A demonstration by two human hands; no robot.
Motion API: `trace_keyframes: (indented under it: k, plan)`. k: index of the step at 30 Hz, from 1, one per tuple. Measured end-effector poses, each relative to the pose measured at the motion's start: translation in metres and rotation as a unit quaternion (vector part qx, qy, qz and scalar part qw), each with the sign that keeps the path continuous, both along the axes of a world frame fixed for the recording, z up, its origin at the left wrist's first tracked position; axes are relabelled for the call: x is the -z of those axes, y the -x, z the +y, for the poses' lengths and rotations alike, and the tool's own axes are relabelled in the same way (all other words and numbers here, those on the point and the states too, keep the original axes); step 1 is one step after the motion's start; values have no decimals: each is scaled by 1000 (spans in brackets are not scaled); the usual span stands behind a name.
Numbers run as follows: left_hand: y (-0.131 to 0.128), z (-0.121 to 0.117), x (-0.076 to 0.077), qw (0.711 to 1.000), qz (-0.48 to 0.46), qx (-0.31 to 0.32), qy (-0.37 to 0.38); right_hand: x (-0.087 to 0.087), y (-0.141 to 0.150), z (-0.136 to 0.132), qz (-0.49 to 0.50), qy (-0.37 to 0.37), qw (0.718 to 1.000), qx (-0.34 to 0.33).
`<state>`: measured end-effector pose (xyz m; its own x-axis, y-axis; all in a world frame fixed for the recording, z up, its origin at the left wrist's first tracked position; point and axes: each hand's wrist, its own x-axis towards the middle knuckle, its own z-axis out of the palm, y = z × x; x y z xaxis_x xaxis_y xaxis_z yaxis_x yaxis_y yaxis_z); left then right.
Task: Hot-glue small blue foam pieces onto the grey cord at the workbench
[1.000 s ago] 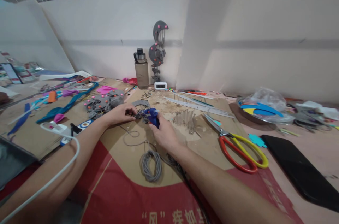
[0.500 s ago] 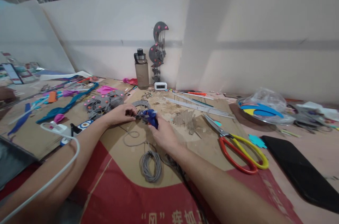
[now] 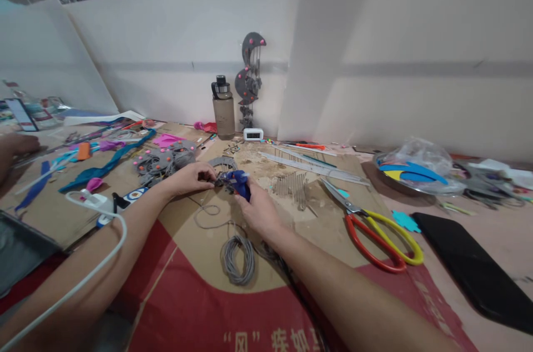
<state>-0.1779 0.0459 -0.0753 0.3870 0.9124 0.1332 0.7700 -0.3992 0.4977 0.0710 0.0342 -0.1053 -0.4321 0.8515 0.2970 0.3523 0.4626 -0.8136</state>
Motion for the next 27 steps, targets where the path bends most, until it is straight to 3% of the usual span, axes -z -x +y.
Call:
trace_keyframes:
  k: [27]
  plan:
    - [2, 2, 2, 1000, 13, 6, -15, -1, 0, -1, -41, 5, 999, 3]
